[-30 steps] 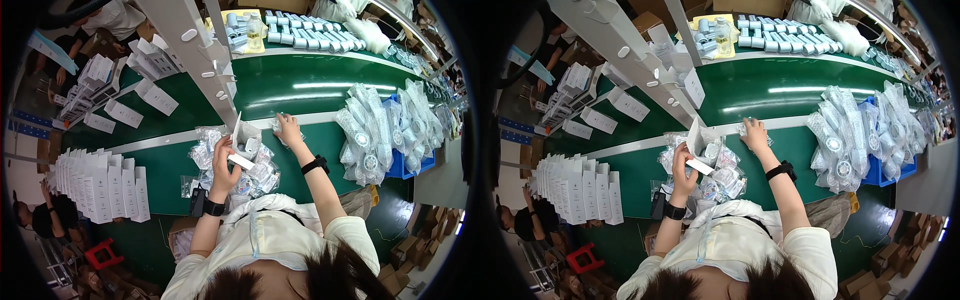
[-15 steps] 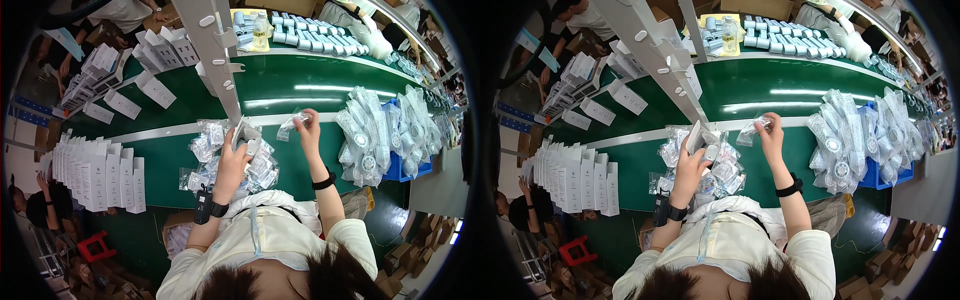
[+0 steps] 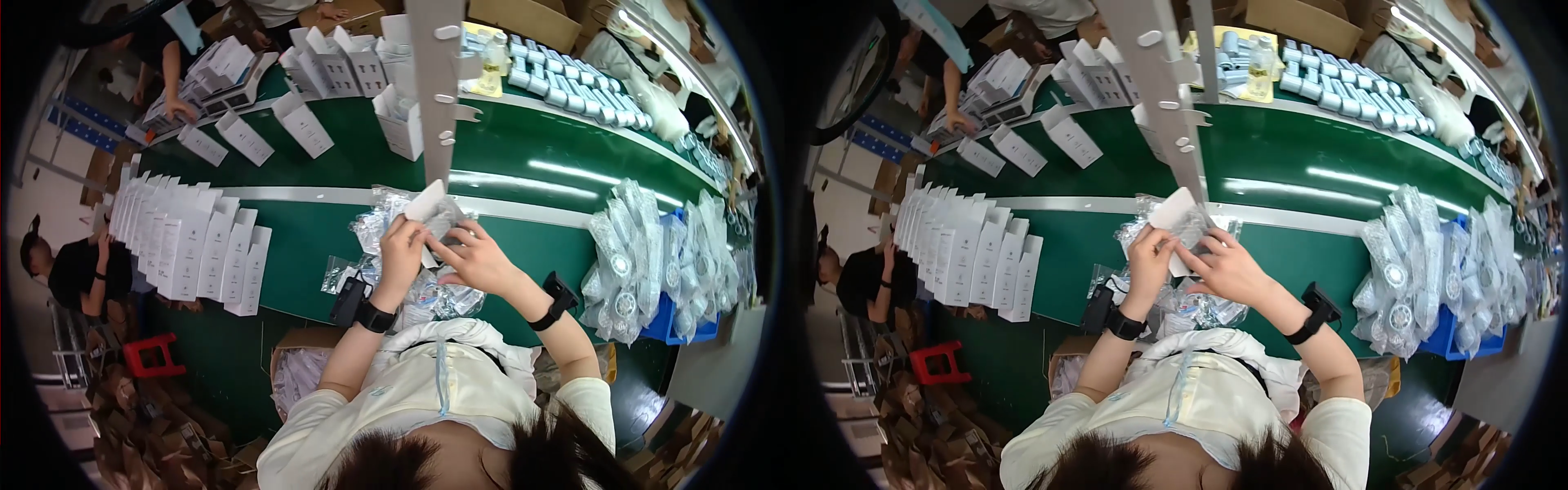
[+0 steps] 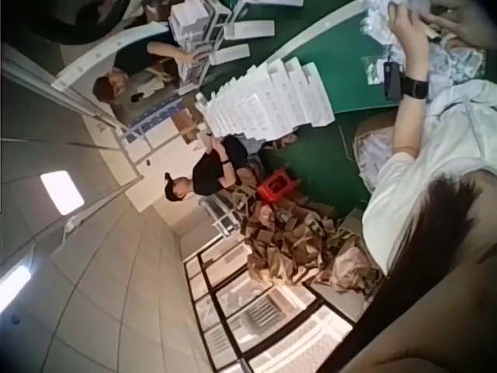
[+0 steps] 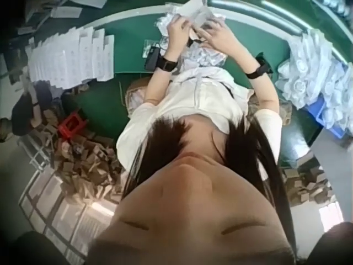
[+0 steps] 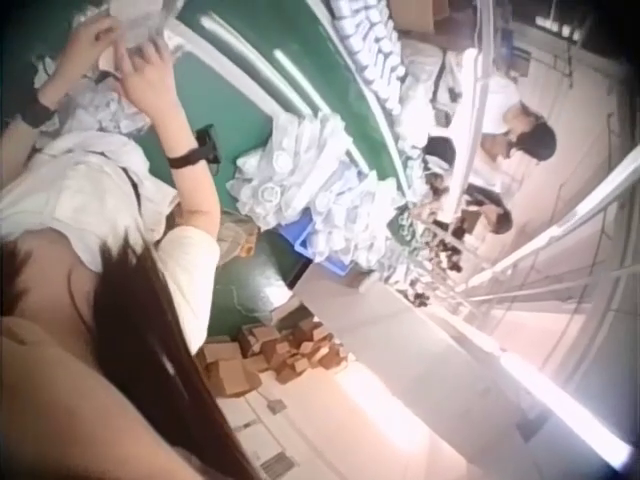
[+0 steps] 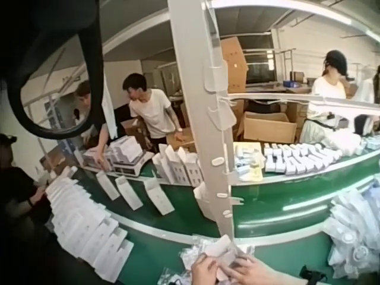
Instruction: The person empties a sack of items onto a table and then packs several boxes by placing a small plastic bag and a bubble-wrapped component into each one.
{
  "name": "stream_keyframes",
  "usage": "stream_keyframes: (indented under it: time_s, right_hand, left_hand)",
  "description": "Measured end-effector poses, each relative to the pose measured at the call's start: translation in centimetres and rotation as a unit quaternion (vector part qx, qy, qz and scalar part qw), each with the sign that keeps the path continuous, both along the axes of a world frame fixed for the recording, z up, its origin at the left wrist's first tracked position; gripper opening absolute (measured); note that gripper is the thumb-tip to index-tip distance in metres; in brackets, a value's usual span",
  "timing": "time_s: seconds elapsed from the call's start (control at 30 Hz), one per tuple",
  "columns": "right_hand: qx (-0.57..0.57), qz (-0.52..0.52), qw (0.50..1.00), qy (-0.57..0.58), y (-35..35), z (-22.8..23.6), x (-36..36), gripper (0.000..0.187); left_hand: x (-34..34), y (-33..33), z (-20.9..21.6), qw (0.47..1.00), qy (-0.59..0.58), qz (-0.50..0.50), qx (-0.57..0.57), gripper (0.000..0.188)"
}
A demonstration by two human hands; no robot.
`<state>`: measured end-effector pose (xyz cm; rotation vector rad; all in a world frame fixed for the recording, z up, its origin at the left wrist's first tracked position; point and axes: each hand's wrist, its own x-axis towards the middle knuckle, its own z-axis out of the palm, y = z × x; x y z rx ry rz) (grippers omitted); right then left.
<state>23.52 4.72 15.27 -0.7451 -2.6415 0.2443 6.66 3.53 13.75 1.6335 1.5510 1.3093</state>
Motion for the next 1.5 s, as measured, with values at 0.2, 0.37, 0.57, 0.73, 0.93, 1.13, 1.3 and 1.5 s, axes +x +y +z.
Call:
stream_keyframes:
  time_s: [0.2,0.37,0.57,0.73,0.93,1.13,1.3,1.5]
  right_hand:
    - [-0.163,-0.165,0.849,0.474,1.5,-6.5,0.7,0.096]
    - [-0.471,-0.134,0.790,0.370,2.8,-10.3,3.2,0.102]
    - [-0.400,-0.236,0.599,0.653,8.0,-11.6,8.8,0.078]
    - [-0.305,-0.350,0.634,0.618,17.4,-9.8,9.8,0.071]
    - [-0.154,-0.469,0.729,0.474,21.7,-11.4,12.9,0.082]
    - [0.042,-0.582,0.810,0.057,13.8,-9.1,18.4,0.070]
    - [-0.212,-0.708,0.636,-0.222,6.1,-11.3,32.2,0.035]
    - [-0.387,-0.554,0.708,-0.206,6.4,-11.1,31.1,0.044]
  left_hand:
    - [-0.8,-1.3,-0.9,0.996,-0.020,-0.085,0.020,0.009]
    - [-15.0,-1.1,5.3,0.889,0.430,0.138,0.080,0.063]
    - [-39.7,-5.7,9.1,0.545,0.711,0.373,-0.244,0.095]
    - [-38.0,-6.0,10.2,0.751,0.544,0.300,-0.223,0.048]
    - [-18.0,-7.0,10.0,0.882,0.450,0.109,-0.082,0.071]
    - [1.4,-5.4,0.4,0.944,0.239,-0.077,-0.213,0.090]
    - [6.4,-1.0,-1.6,0.872,0.382,-0.192,-0.240,0.078]
    - [5.2,4.3,-7.6,0.892,0.255,-0.307,-0.212,0.062]
